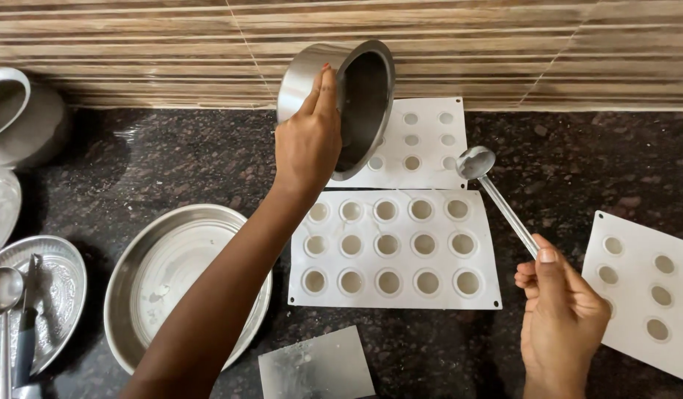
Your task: Preparing and filling candle or candy molds with liquid material.
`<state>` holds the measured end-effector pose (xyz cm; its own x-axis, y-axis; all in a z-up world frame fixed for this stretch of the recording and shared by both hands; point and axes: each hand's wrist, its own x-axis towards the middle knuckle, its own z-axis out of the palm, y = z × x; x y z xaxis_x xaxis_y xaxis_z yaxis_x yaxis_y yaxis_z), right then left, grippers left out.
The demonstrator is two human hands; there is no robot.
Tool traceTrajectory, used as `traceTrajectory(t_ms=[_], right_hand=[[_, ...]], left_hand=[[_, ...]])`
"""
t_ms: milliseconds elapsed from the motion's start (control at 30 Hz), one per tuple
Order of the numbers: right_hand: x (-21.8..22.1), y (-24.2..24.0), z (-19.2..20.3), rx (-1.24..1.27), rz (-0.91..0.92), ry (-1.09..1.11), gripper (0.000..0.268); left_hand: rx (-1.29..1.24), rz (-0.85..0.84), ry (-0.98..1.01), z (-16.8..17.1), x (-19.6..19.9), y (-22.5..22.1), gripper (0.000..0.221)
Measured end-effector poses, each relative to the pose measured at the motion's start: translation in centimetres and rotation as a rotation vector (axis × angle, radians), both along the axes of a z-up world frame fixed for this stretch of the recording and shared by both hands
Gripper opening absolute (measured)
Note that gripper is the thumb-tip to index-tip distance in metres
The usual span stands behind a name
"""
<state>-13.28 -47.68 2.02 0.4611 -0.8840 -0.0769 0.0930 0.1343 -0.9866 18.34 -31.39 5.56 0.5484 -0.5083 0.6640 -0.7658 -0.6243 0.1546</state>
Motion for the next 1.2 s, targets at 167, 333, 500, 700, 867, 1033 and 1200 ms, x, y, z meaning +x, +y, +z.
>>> traceTrajectory(t_ms=[167, 333, 500, 700, 867, 1033, 1200], right_hand=[[-0.5, -0.4, -1.7, 0.021, 0.028, -0.086, 0.027], [-0.8, -0.3, -2.5, 0.058, 0.017, -0.106, 0.028], [-0.7, 0.1, -2.3, 0.103, 0.039, -0.102, 0.029], [-0.7, 0.2, -2.3, 0.107, 0.053, -0.128, 0.028], [-0.6, 0.5, -1.4, 0.087, 0.047, -0.068, 0.028], [-0.7, 0.5, -1.7, 0.061, 0.056, -0.054, 0.029], [-0.6, 0.6, -2.0, 0.098, 0.053, -0.079, 0.029]], left_hand=[[0.038, -0.005, -0.019, -0.1, -0.3, -0.2, 0.048], [0.055, -0.023, -0.054, -0.1, -0.6, -0.4, 0.048], [0.047, -0.027, -0.108, -0.7, -0.6, -0.6, 0.047], [0.073, -0.018, -0.135, -0.9, -0.8, -0.8, 0.052], [0.087, -0.019, -0.127, -0.8, -0.8, -1.0, 0.051], [0.079, -0.029, -0.140, -0.7, -0.9, -0.8, 0.051], [0.050, -0.057, -0.145, -0.7, -1.1, -0.5, 0.053]])
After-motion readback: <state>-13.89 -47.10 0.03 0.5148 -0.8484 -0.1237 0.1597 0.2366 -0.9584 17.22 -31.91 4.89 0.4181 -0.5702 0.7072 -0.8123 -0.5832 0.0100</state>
